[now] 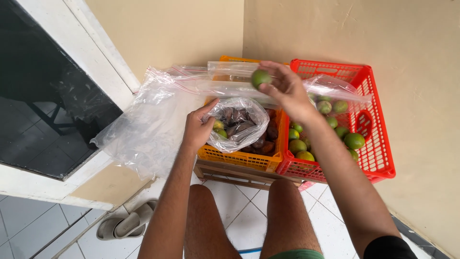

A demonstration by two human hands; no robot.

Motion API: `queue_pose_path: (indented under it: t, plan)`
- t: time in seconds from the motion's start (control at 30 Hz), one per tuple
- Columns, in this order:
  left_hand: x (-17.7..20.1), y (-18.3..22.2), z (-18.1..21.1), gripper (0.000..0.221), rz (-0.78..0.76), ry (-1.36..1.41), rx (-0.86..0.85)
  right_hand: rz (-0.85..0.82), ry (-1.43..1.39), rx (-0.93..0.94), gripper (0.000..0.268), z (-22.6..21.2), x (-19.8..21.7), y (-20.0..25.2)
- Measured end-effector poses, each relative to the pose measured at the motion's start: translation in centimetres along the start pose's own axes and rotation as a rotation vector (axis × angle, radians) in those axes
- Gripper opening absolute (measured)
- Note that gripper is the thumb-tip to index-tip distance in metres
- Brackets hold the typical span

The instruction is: The person is bagging green and brown fruits into plastic zip-lock bags from crates on the floor.

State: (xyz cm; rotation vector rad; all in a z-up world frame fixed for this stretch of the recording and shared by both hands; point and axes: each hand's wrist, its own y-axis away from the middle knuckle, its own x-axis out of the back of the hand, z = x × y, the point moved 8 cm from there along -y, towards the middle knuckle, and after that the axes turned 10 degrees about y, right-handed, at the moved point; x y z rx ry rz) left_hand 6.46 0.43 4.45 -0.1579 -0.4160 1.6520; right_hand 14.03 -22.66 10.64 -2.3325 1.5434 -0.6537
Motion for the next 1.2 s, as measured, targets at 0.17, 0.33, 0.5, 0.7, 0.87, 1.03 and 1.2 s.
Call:
queue_pose_path:
  t: [0.17, 0.33, 0.5, 0.7, 0.87, 1.03, 1.2]
  plan:
    - [0.2, -0.5, -1.1, 0.055, 0.008, -0.012, 0.009, -0.209, -0.234, -0.053, 0.05, 2.2, -7.7, -1.2]
    - [0.1, -0.4, -0.4, 0.053, 0.007, -0.021, 0.01, -0.48, -0.347, -0.353, 0.057, 4.6, -11.7, 0.6]
    - [-0.1, -0.6, -0.2, 0.054, -0.02, -0.025, -0.005, -0.578, 0.267, -0.203, 0.052, 1.8, -12.0, 1.2]
    - [0.2, -0.6, -1.1, 0.06, -0.036, -0.01, 0.027, -0.539, 0.758, 0.014, 0.049, 4.2, -10.8, 1.1]
    - [-0.1, -0.5, -1.1, 0.06, -0.047, -0.01, 0.005, -0.558, 0.978, 0.179, 0.044, 6.0, -12.1, 1.5]
    - [0.1, -0.7, -1.5, 0.061, -0.056, -0.029, 0.001, -0.59, 0.989, 0.125, 0.057, 6.2, -11.8, 1.4]
    - [0.0, -0.6, -1.7, 0.061, -0.044, -0.023, -0.001, -0.549, 1.045, 0.142, 0.036, 6.6, -12.0, 1.2]
